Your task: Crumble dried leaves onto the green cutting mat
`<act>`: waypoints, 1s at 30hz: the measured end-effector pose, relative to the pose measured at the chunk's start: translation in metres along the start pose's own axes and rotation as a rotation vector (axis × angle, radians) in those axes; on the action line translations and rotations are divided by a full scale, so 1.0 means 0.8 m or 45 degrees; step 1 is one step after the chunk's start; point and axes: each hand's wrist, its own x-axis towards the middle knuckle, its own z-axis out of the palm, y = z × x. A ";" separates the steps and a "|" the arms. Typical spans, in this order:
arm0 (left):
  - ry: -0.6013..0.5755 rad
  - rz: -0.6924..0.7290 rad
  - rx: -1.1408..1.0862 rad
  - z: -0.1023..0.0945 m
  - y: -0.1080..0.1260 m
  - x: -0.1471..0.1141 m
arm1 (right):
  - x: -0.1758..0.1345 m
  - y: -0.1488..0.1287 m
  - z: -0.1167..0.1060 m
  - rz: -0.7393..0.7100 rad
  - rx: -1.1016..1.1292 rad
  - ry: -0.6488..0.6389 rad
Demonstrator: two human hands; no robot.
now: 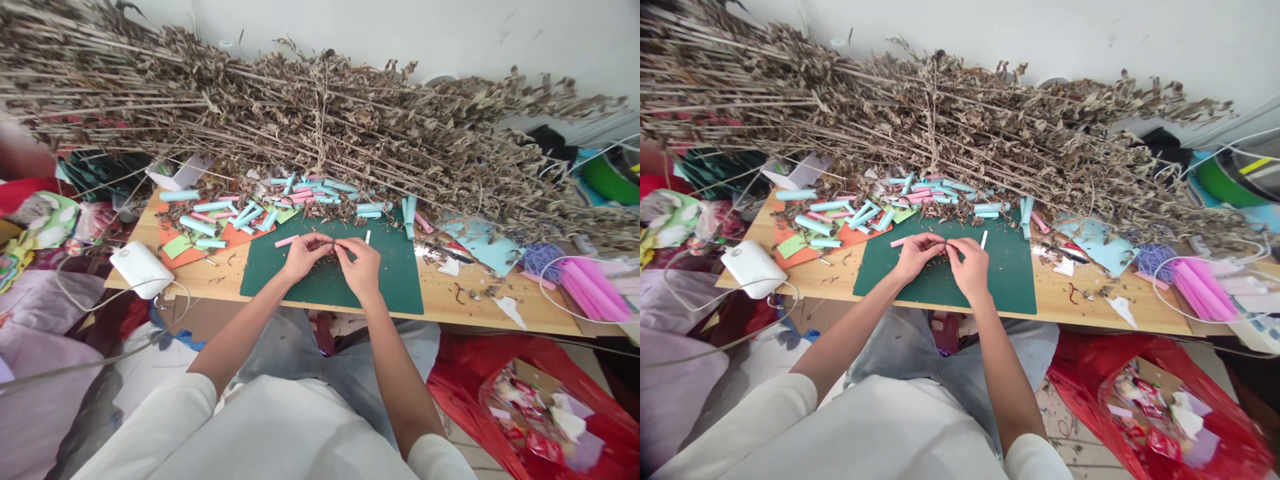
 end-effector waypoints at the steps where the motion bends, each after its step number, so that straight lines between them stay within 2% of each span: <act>1: -0.001 0.003 0.002 0.000 0.000 0.000 | 0.001 0.001 0.001 -0.008 -0.018 -0.008; 6: 0.007 0.023 0.064 -0.002 -0.005 0.000 | 0.001 0.007 0.003 -0.078 -0.160 -0.101; 10: -0.007 0.022 0.109 -0.001 -0.005 -0.001 | 0.002 0.008 0.001 -0.025 -0.132 -0.145; 17: 0.035 0.047 0.110 0.000 0.003 -0.001 | -0.001 0.013 -0.004 0.072 -0.032 -0.062; 24: 0.044 0.097 0.108 0.001 0.000 -0.001 | -0.008 0.016 -0.008 0.056 -0.031 -0.078; 30: 0.031 0.042 0.094 0.001 0.001 -0.002 | -0.007 0.017 -0.010 0.017 -0.079 -0.063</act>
